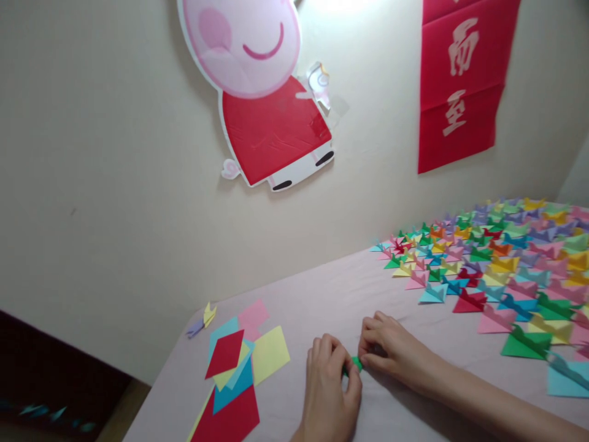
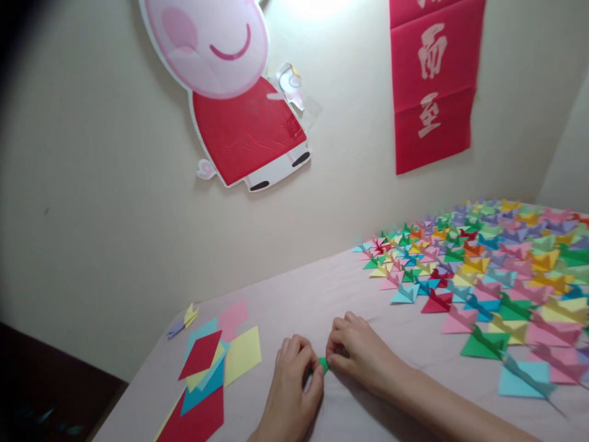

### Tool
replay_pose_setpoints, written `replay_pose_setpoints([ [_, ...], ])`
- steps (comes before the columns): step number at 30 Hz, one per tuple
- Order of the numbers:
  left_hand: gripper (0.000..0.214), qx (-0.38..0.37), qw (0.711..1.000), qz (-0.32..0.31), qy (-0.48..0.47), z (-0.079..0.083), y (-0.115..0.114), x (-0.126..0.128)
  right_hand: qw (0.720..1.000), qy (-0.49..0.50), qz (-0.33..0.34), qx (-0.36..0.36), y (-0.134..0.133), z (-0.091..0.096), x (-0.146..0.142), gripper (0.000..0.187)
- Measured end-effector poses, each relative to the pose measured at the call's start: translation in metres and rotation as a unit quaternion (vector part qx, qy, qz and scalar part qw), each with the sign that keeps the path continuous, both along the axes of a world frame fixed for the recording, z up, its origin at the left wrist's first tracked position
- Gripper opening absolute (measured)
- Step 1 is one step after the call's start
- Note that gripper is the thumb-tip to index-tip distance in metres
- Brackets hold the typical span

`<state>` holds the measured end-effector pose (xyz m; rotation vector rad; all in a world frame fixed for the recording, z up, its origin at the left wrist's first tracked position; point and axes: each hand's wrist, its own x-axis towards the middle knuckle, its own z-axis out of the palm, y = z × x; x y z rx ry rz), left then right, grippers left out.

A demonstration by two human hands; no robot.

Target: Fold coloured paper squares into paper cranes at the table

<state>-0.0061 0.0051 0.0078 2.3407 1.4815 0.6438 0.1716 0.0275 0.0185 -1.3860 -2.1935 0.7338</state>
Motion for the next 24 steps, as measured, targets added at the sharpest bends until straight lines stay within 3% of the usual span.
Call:
replay_pose_setpoints([
  [8,0.013,-0.032,0.998,0.03,0.034,0.004,0.0,0.001,1.0,-0.025,-0.014,-0.005,-0.001,0.004,-0.005,0.012],
  [15,0.014,-0.037,0.998,0.044,0.038,-0.002,0.004,0.004,0.999,-0.037,-0.019,0.004,0.002,0.001,-0.007,0.01],
  [24,0.016,-0.057,0.996,0.039,0.047,0.003,0.003,0.008,0.999,-0.04,0.001,0.015,0.003,-0.008,-0.004,0.009],
])
